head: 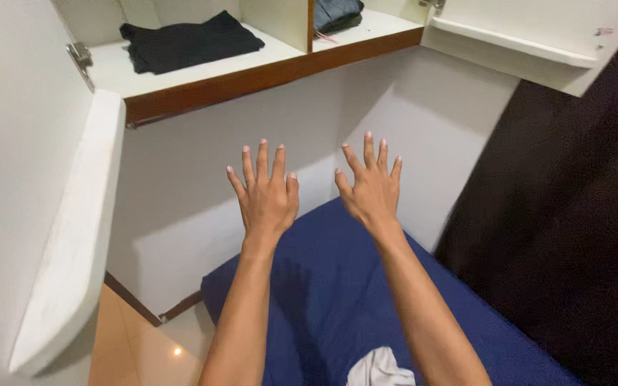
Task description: The person folds a black shirt on a bed and places it onto a closet shelf.
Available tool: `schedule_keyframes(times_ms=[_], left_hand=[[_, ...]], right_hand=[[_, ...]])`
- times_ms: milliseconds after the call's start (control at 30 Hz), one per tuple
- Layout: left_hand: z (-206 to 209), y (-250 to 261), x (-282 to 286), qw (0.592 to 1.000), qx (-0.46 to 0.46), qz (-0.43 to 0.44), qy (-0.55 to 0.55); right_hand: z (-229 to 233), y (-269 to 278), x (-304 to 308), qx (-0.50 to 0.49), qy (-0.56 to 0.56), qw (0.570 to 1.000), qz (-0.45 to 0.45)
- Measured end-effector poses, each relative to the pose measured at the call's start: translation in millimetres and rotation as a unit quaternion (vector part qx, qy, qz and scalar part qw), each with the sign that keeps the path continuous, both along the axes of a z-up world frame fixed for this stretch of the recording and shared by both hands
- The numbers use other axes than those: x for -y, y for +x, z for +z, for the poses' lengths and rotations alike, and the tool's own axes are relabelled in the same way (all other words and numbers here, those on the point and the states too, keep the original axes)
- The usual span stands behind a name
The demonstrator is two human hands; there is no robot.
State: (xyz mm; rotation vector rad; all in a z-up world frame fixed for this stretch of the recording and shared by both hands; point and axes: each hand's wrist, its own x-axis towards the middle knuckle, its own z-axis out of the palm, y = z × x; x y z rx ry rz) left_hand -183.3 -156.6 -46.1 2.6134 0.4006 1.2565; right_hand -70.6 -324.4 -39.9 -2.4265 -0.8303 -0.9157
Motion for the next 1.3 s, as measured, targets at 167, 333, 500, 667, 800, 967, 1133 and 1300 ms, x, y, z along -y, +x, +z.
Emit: schedule_keyframes(times_ms=[167, 333, 500, 667, 800, 967, 1133, 1300], left_hand=[[-21.1, -25.3, 32.2, 0.999, 0.009, -0.026, -0.026], [-31.9, -39.2, 35.5, 0.998, 0.0, -0.058, -0.032], [-32.1, -42.6, 17.8, 0.996, -0.007, -0.093, 0.004], [-35.8, -54.1, 8.4, 0.988, -0.03, -0.151, -0.019], [-44.4, -58.5, 8.6, 0.983, -0.039, -0.179, -0.019], [-65.4, -58.8, 11.4, 0.977, -0.072, -0.198, -0.028], [-80.3, -61.4, 16.1, 0.972, -0.088, -0.215, -0.033], [-94.3, -65.8, 25.3, 0.967, -0.104, -0.23, -0.025]], right_hand=[[-15.1, -34.7, 39.7, -0.012, 0.003, 0.999, -0.029], [-27.1, -64.3, 49.9, -0.024, 0.01, 0.998, -0.058], [-41.9, -87.0, 34.2, -0.041, 0.005, 0.993, -0.11], [-60.5, -109.6, 31.2, -0.065, 0.011, 0.986, -0.151], [-69.2, -119.5, 37.4, -0.062, 0.009, 0.981, -0.181], [-82.4, -132.0, 45.6, -0.053, -0.004, 0.978, -0.202], [-92.2, -146.2, 51.8, -0.071, -0.007, 0.971, -0.23], [-100.9, -160.3, 62.4, -0.069, -0.005, 0.966, -0.249]])
